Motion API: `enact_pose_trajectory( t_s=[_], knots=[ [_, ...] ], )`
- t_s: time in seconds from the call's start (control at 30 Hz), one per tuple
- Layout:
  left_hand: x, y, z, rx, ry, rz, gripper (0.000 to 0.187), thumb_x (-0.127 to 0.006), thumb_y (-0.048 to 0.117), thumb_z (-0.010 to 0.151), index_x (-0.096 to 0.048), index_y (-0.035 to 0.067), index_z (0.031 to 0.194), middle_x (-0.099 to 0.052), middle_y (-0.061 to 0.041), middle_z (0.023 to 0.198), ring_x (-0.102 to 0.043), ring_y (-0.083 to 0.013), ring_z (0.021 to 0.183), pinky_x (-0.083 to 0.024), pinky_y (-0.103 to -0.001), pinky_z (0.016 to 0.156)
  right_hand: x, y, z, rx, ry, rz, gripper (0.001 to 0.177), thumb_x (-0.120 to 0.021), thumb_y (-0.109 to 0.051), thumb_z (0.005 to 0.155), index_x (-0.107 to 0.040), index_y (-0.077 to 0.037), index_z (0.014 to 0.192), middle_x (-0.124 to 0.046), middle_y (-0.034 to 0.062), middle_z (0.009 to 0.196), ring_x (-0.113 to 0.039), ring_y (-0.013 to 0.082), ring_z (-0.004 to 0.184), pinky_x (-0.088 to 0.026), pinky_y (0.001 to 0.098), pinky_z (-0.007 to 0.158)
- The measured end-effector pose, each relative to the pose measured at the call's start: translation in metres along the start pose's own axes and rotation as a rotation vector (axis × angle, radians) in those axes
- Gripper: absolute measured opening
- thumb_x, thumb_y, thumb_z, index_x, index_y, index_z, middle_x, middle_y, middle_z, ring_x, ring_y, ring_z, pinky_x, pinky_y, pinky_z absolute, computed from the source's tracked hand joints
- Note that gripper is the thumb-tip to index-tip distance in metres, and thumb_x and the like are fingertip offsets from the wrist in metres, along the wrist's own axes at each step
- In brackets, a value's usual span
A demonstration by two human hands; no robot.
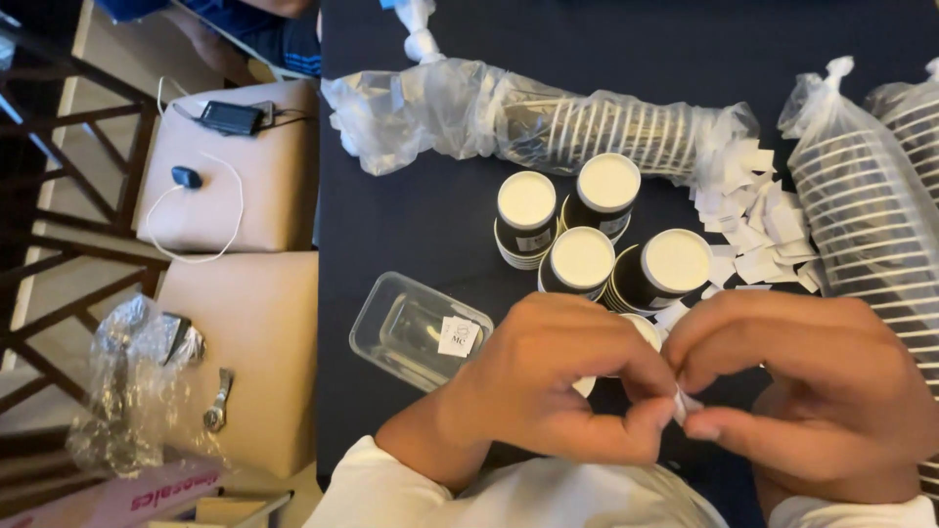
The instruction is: Applying logo stickers to black paper coffee cups and then packing the cups into plastic sleeves.
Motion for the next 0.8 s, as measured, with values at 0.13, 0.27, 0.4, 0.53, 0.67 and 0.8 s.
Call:
enact_pose_trajectory(
  t_s=[0.13,0.27,0.4,0.53,0.67,0.8],
  knots=[
    [0.001,-0.008,0.007,0.018,0.027,-0.016,0.009,-0.067,0.000,0.085,-0.062,0.007,0.087,-0.063,0.000,0.077,-0.058,-0.0174,0.063,-0.049,-0.028,0.065,0.002,0.005,0.002,0.020,-0.022,-0.026,0.016,-0.072,-0.024,0.081,-0.070,-0.008,0.082,-0.079,0.0058,0.082,-0.080,0.0155,0.071,-0.065,0.0221,0.063],
    [0.000,-0.009,0.002,0.066,0.132,-0.007,0.007,-0.063,0.001,0.084,-0.060,0.007,0.086,-0.062,-0.002,0.078,-0.056,-0.0162,0.065,-0.047,-0.028,0.064,0.004,0.011,-0.009,-0.098,0.082,-0.099,0.011,-0.072,-0.016,0.078,-0.070,-0.006,0.082,-0.077,0.0095,0.086,-0.078,0.0161,0.071,-0.061,0.0226,0.067],
    [0.001,-0.005,0.002,0.102,0.173,0.004,0.006,-0.058,0.001,0.086,-0.055,0.006,0.088,-0.057,-0.004,0.079,-0.053,-0.0176,0.068,-0.047,-0.029,0.067,0.008,0.019,-0.007,-0.097,0.010,-0.118,0.014,-0.068,-0.013,0.083,-0.070,-0.005,0.094,-0.079,0.0077,0.093,-0.080,0.0145,0.079,-0.062,0.0217,0.072],
    [0.004,-0.004,0.002,0.128,0.209,0.054,0.003,-0.056,0.006,0.092,-0.057,0.006,0.089,-0.060,-0.004,0.081,-0.058,-0.0182,0.070,-0.050,-0.030,0.069,0.004,0.027,-0.009,-0.072,0.066,-0.017,0.020,-0.066,-0.010,0.084,-0.070,-0.001,0.101,-0.079,0.0115,0.097,-0.080,0.0196,0.088,-0.062,0.0259,0.083],
    [0.008,-0.005,0.006,0.131,0.271,0.109,0.008,-0.055,0.009,0.098,-0.059,0.004,0.092,-0.063,-0.007,0.085,-0.060,-0.0195,0.073,-0.052,-0.030,0.073,0.008,0.033,-0.002,-0.008,0.118,0.071,0.043,-0.080,-0.016,0.072,-0.067,0.005,0.107,-0.075,0.0156,0.101,-0.076,0.0216,0.093,-0.062,0.0265,0.087],
    [0.006,0.000,0.013,0.072,0.256,0.193,0.006,-0.056,0.003,0.099,-0.056,0.002,0.093,-0.061,-0.011,0.084,-0.060,-0.0231,0.071,-0.051,-0.032,0.071,0.010,0.044,0.008,0.014,0.086,0.163,0.030,-0.075,-0.005,0.080,-0.066,0.005,0.107,-0.074,0.0170,0.098,-0.076,0.0210,0.086,-0.062,0.0244,0.079]
  ],
)
Point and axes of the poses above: each hand's wrist, its own z-axis towards the middle knuckle, its own x-axis out of the back of the hand, y = z × x, the point moved 8 cm from there along z, towards the middle knuckle
